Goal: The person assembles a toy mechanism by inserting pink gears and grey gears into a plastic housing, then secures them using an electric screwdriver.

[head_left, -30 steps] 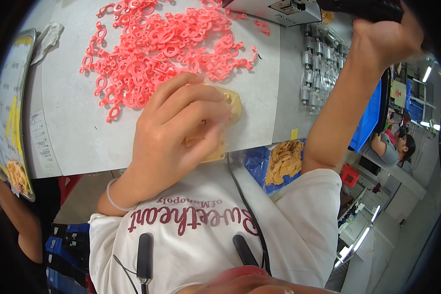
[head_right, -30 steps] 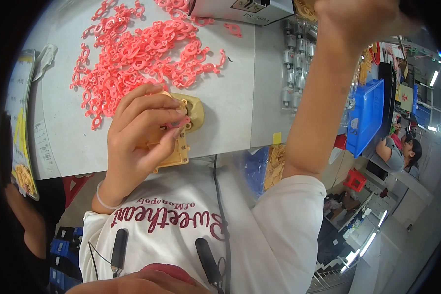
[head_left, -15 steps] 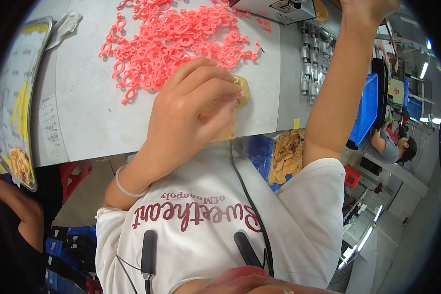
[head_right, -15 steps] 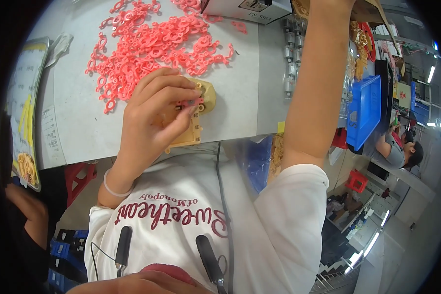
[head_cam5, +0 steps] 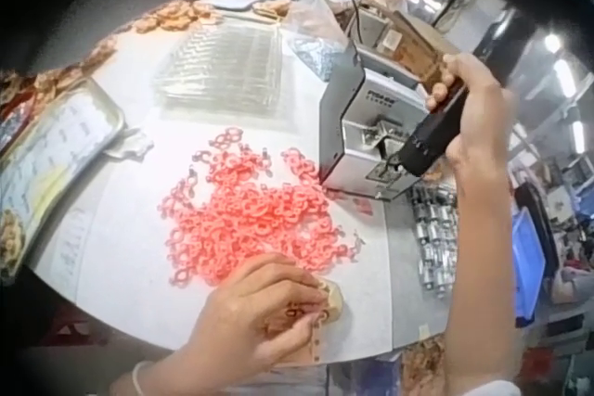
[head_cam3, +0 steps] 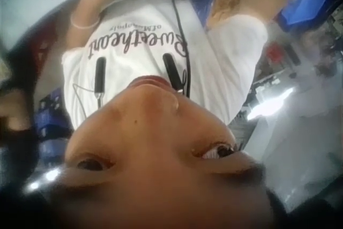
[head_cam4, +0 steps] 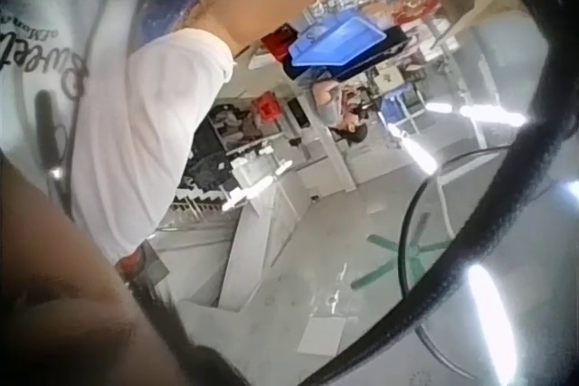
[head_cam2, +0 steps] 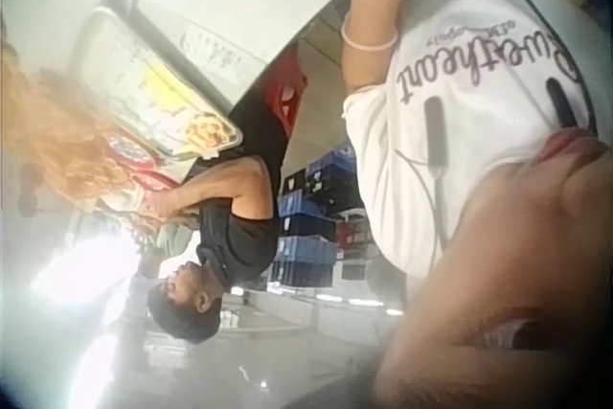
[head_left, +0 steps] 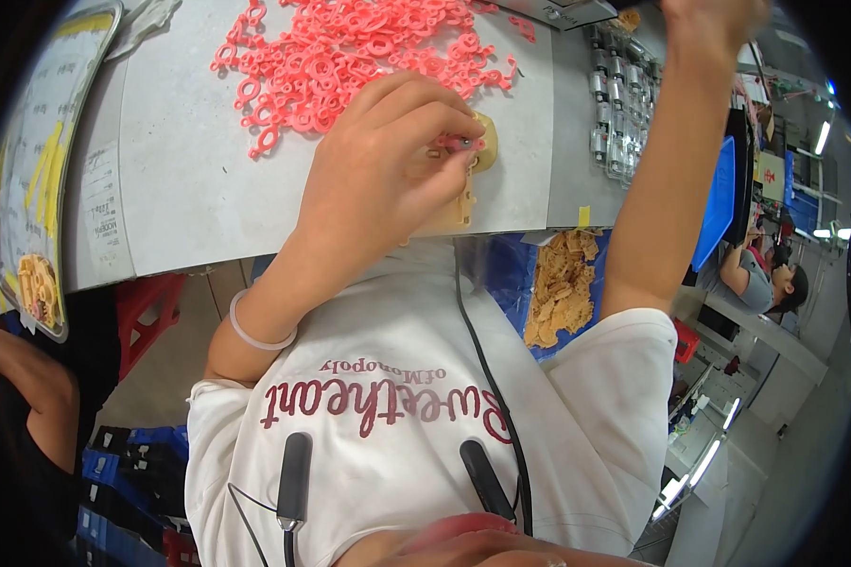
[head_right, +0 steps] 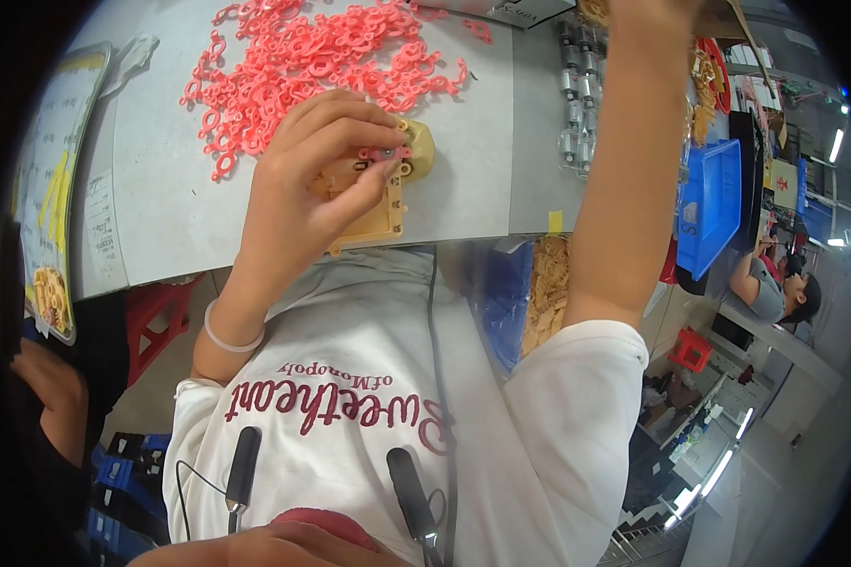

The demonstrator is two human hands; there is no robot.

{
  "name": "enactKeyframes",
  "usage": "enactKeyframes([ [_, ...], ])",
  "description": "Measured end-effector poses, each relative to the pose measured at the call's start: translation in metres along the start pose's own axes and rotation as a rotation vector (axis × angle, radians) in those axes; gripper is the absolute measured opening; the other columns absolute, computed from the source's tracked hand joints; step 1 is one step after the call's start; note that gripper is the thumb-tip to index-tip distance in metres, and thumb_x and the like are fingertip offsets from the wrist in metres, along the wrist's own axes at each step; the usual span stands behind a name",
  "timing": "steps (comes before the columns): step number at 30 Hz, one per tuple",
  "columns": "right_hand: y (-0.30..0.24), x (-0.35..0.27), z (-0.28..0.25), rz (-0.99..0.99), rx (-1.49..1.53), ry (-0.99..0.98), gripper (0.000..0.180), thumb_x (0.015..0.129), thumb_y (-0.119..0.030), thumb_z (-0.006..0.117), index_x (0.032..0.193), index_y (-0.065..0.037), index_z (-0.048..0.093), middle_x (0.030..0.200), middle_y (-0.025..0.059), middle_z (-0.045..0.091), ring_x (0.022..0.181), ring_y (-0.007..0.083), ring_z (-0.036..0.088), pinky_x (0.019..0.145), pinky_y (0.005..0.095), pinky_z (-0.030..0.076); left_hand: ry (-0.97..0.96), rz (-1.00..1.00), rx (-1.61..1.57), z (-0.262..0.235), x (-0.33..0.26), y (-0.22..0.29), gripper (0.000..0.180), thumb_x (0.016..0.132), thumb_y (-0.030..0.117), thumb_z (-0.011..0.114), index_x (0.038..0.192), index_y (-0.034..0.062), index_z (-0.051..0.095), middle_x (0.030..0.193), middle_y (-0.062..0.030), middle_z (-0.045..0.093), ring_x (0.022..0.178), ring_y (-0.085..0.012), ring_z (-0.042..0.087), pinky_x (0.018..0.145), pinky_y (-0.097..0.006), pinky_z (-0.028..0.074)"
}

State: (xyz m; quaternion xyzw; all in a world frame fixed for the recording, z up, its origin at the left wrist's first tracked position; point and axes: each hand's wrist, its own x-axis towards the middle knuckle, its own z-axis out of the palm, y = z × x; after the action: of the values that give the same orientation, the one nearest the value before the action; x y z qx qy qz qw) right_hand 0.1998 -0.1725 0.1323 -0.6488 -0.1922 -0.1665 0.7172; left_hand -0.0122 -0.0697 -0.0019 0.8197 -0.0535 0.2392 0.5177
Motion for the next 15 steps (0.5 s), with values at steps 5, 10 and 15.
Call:
enactKeyframes([
  [5, -0.033, -0.044, -0.023, 0.059, 0.026, -0.017, 0.011, 0.081, -0.01, 0.065, 0.083, -0.001, 0.058, 0.069, 0.0061, 0.053, 0.054, 0.0156, 0.052, 0.05, 0.0287, 0.045, -0.041, -0.023, -0.026, -0.001, 0.0, 0.004, 0.015, 0.075, 0.006, 0.072, 0.09, 0.0037, 0.069, 0.098, -0.0071, 0.069, 0.101, -0.0263, 0.061, 0.091, -0.038, 0.047],
  [10, -0.048, -0.101, -0.008, 0.1, 0.096, -0.084, 0.012, 0.079, -0.012, 0.062, 0.081, -0.002, 0.056, 0.071, 0.0064, 0.052, 0.057, 0.016, 0.052, 0.054, 0.0303, 0.044, -0.031, -0.016, -0.02, -0.001, 0.001, 0.003, 0.016, 0.075, 0.005, 0.072, 0.09, 0.0039, 0.067, 0.095, -0.0056, 0.068, 0.098, -0.025, 0.061, 0.09, -0.035, 0.046],
  [15, -0.038, -0.1, -0.032, 0.112, 0.186, -0.154, 0.013, 0.078, -0.015, 0.06, 0.079, -0.004, 0.053, 0.073, 0.0067, 0.05, 0.059, 0.0164, 0.051, 0.057, 0.032, 0.042, -0.103, -0.019, -0.019, -0.006, 0.007, 0.009, 0.017, 0.075, 0.003, 0.072, 0.091, 0.0044, 0.067, 0.093, -0.004, 0.068, 0.093, -0.0223, 0.061, 0.088, -0.033, 0.046],
])
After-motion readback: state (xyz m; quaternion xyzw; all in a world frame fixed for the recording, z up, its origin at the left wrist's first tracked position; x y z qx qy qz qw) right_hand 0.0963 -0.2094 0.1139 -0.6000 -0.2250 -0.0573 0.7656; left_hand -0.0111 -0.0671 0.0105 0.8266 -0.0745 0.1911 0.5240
